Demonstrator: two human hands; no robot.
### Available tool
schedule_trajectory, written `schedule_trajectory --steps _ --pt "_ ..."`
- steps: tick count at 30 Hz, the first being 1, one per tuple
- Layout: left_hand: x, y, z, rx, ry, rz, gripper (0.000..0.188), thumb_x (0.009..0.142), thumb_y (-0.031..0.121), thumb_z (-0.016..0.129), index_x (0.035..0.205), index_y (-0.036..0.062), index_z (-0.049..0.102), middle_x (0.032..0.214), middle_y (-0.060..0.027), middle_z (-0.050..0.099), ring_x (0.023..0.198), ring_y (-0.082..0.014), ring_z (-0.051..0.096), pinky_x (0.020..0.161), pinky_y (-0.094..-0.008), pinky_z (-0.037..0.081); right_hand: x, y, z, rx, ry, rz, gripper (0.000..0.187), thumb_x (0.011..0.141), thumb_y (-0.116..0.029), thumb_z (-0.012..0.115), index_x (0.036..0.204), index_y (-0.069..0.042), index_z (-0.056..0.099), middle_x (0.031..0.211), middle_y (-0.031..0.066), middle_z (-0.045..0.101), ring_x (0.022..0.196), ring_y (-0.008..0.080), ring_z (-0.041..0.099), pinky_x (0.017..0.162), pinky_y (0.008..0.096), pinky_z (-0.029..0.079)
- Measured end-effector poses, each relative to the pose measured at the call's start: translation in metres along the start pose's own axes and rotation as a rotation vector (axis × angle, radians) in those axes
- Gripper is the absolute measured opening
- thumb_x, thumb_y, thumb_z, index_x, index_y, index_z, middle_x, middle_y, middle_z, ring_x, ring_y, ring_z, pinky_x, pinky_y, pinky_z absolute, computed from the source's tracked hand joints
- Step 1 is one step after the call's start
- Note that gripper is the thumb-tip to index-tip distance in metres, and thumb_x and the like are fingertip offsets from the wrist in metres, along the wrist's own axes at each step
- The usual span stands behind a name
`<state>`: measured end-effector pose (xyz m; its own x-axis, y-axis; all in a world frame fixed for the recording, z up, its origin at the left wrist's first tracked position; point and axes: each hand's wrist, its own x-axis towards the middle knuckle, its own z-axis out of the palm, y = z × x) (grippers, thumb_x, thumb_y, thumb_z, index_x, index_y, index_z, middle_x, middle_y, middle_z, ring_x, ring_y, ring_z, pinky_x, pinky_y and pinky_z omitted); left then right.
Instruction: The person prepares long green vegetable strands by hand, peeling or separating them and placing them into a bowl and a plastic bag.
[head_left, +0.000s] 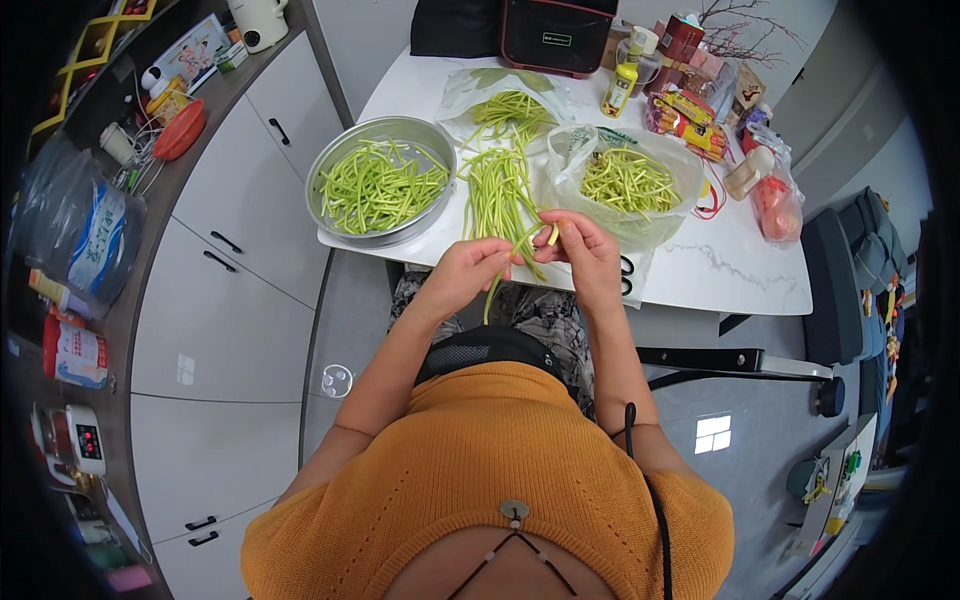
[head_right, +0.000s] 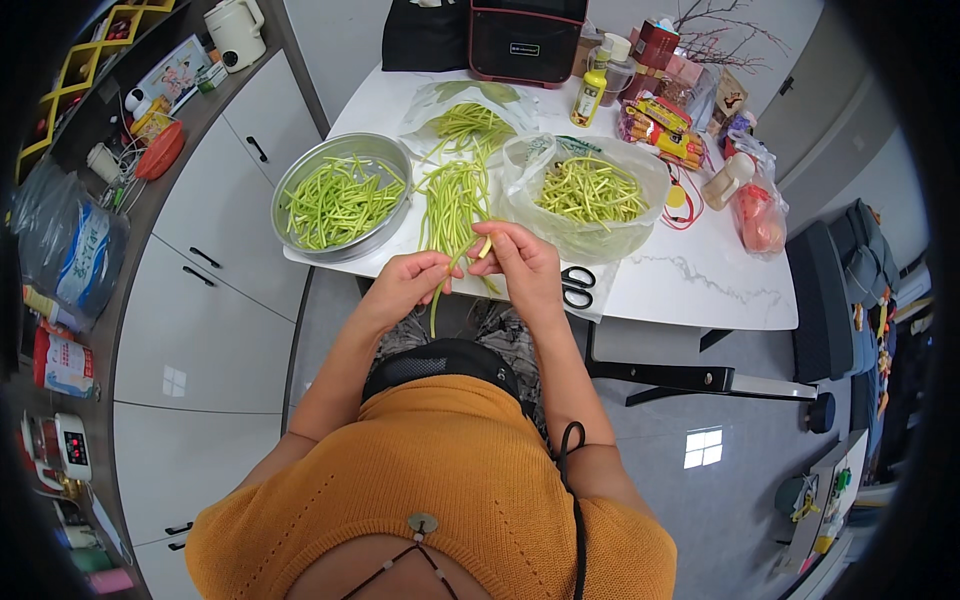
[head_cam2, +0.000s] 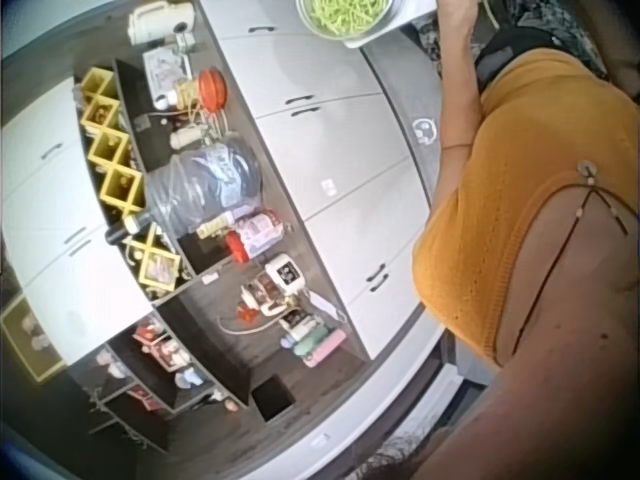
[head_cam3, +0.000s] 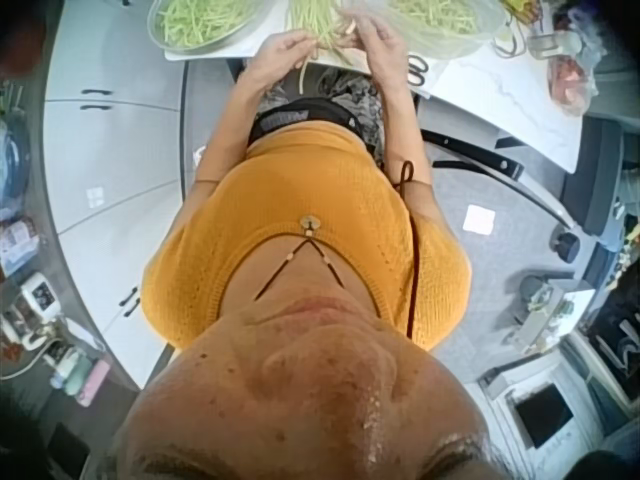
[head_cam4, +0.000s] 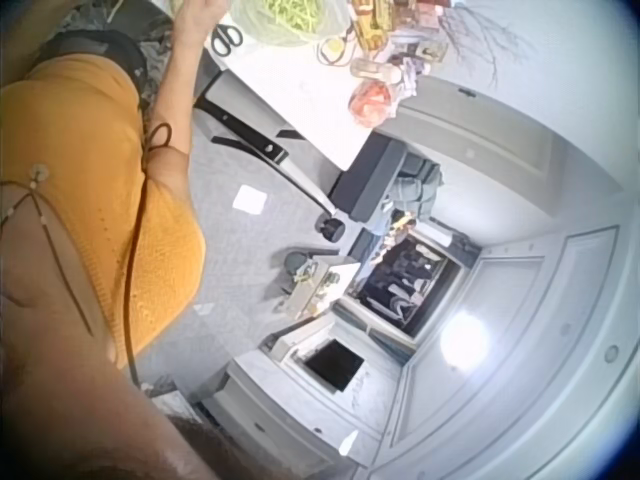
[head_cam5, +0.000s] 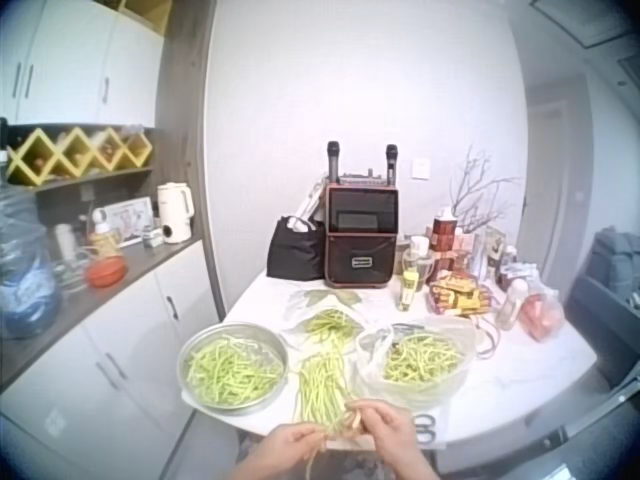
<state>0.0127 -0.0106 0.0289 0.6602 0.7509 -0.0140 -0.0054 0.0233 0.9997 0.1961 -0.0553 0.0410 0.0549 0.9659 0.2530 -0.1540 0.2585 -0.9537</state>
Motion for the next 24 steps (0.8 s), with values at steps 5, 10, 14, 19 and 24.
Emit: schedule_trajectory --steps 5,10,14,19,24 --pt "0.0 -0.001 0.001 0.01 0.029 0.042 0.02 0.09 0.017 0.049 0.094 0.0031 0.062 0.071 0.0032 0.055 0.054 -0.0018 0.039 0.049 -0.0144 0.031 -0.001 -0.004 -0.002 0.13 -0.025 0.068 0.03 0.093 -0.02 0.046 0.114 -0.001 0.053 0.088 0.0079 0.061 0.068 0.0107 0.059 0.063 0.0213 0.05" --pt "-0.001 0.001 0.002 0.011 0.058 0.068 0.02 0.089 0.017 0.05 0.094 0.0023 0.062 0.071 0.0031 0.055 0.054 -0.0022 0.039 0.049 -0.0147 0.032 -0.001 -0.011 -0.003 0.364 -0.138 0.165 0.042 0.092 -0.03 0.047 0.121 0.0 0.047 0.095 0.0096 0.059 0.068 0.0127 0.059 0.062 0.0219 0.05" --pt "0.0 0.001 0.002 -0.001 0.075 0.08 0.02 0.089 0.017 0.05 0.094 0.0018 0.062 0.07 0.0032 0.054 0.054 -0.0024 0.04 0.049 -0.015 0.032 -0.002 -0.015 -0.002 0.439 -0.191 0.175 0.049 0.091 -0.033 0.048 0.124 0.002 0.042 0.099 0.0103 0.058 0.07 0.0135 0.059 0.062 0.0223 0.051" --pt "0.0 0.002 0.002 0.001 0.081 0.061 0.02 0.089 0.016 0.05 0.094 0.0018 0.062 0.07 0.0033 0.054 0.054 -0.0024 0.04 0.049 -0.0149 0.032 -0.003 -0.016 -0.003 0.453 -0.211 0.179 0.05 0.09 -0.034 0.049 0.124 0.002 0.042 0.1 0.0102 0.057 0.071 0.0135 0.059 0.063 0.0224 0.051" --pt "0.0 0.001 0.002 0.017 0.069 0.069 0.02 0.089 0.017 0.05 0.095 0.0023 0.062 0.071 0.0035 0.054 0.055 -0.0022 0.039 0.05 -0.0145 0.032 -0.003 -0.013 -0.003 0.423 -0.18 0.167 0.053 0.087 -0.032 0.055 0.124 0.003 0.041 0.099 0.0098 0.056 0.071 0.0139 0.059 0.063 0.0235 0.052"
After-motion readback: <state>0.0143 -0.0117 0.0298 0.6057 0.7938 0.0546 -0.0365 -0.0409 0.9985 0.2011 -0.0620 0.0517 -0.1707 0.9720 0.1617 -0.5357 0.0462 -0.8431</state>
